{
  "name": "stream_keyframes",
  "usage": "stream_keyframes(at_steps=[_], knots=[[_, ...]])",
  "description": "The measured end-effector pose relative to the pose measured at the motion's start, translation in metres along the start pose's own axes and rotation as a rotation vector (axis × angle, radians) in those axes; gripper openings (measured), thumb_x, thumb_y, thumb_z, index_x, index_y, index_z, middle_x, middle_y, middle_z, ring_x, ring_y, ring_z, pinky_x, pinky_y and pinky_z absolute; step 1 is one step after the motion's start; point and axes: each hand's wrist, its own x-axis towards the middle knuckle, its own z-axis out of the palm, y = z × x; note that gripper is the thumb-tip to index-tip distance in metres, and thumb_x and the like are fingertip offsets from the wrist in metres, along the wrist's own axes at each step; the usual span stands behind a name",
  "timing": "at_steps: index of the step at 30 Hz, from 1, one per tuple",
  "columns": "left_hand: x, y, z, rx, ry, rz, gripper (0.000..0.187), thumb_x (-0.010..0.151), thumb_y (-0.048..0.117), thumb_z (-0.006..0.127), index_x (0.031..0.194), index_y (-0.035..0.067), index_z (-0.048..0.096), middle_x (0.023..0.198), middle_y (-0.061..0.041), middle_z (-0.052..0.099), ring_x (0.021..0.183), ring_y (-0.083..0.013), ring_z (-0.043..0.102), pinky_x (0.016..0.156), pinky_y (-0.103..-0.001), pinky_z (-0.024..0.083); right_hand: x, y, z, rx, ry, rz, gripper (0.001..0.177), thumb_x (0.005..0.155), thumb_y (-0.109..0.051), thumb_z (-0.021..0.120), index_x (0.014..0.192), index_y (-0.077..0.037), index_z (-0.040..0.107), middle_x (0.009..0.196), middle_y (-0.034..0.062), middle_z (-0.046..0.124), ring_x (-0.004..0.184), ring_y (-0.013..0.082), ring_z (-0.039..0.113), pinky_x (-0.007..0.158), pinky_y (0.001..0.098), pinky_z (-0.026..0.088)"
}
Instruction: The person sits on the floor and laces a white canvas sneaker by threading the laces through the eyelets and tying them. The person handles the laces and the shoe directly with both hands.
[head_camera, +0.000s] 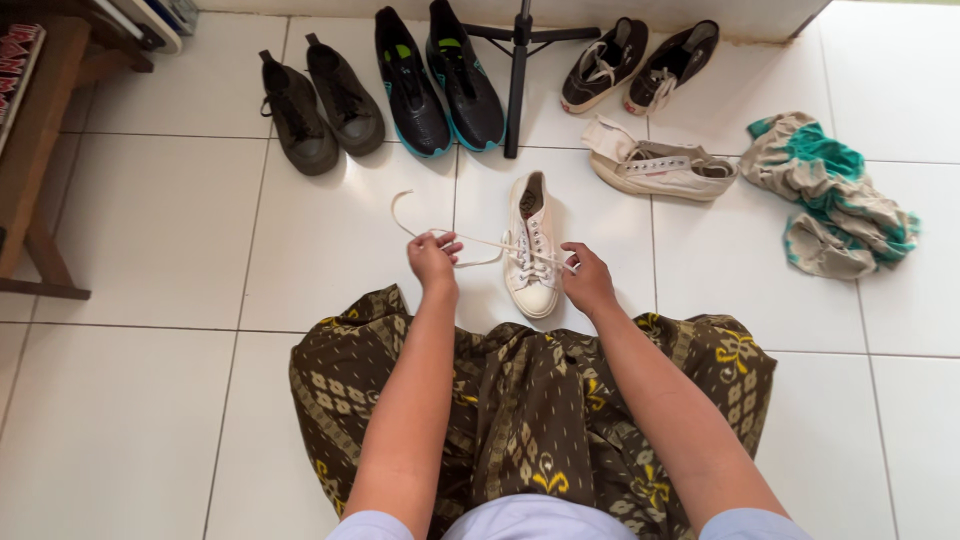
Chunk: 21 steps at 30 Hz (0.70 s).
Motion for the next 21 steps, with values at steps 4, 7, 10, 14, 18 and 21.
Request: stream_keyframes(at_steps=[4,7,10,14,18,21], knots=[[-0.006,0.009,-0.001,-0.083,0.070,0.051,0.014,0.106,0.021,0.044,0.111,0.008,0.046,0.093,-0.008,0.070,0.071,-0.0175,0.066,0.056,-0.028,0.044,0.001,0.005,-0.001,-0.100,0.077,-0.062,0.037,0.086,-0.009,0.069,0.123,-0.016,0.068,0.100,0.0071,0.070,0.091,0.0253,0.068,0.088,0.0408,0.051],[-0.007,0.010,-0.003,-0.061,0.124,0.062,0.014,0.106,0.023,0.045,0.110,0.010,0.048,0.094,-0.006,0.069,0.072,-0.0157,0.065,0.056,-0.030,0.043,0.002,0.007,0.000,-0.196,0.104,-0.133,0.027,0.087,-0.012,0.070,0.114,-0.015,0.071,0.104,0.0045,0.071,0.100,0.0232,0.068,0.098,0.0426,0.043],[-0.008,0.009,-0.002,-0.050,0.139,0.104,0.017,0.107,0.024,0.045,0.114,0.009,0.049,0.101,-0.010,0.070,0.079,-0.0189,0.065,0.067,-0.032,0.050,0.004,0.007,-0.001,-0.255,0.071,-0.166,0.016,0.090,-0.015,0.070,0.106,-0.015,0.073,0.105,0.0026,0.071,0.107,0.0221,0.065,0.101,0.0419,0.041],[-0.017,0.004,0.001,0.370,0.193,0.321,0.029,0.106,0.023,0.051,0.130,0.009,0.046,0.123,-0.011,0.063,0.110,-0.0222,0.062,0.093,-0.039,0.050,0.002,0.007,0.000,-0.291,0.059,-0.214,0.009,0.089,-0.014,0.070,0.097,-0.014,0.075,0.101,0.0024,0.070,0.106,0.0231,0.062,0.101,0.0413,0.041],[-0.043,-0.017,0.009,0.933,-0.103,0.722,0.051,0.096,0.021,0.062,0.142,0.010,0.044,0.141,-0.018,0.051,0.124,-0.0312,0.054,0.101,-0.046,0.045,0.005,0.005,-0.001,-0.253,0.111,-0.263,0.010,0.088,-0.011,0.069,0.089,-0.016,0.077,0.099,0.0009,0.070,0.103,0.0229,0.062,0.099,0.0403,0.043],[-0.058,-0.031,0.013,1.106,-0.285,0.957,0.042,0.095,0.021,0.065,0.135,0.013,0.056,0.137,-0.017,0.059,0.128,-0.0353,0.055,0.103,-0.050,0.042,0.003,0.005,0.001,-0.251,0.163,-0.304,0.010,0.088,-0.011,0.070,0.088,-0.016,0.079,0.098,0.0021,0.071,0.099,0.0249,0.064,0.093,0.0402,0.047]])
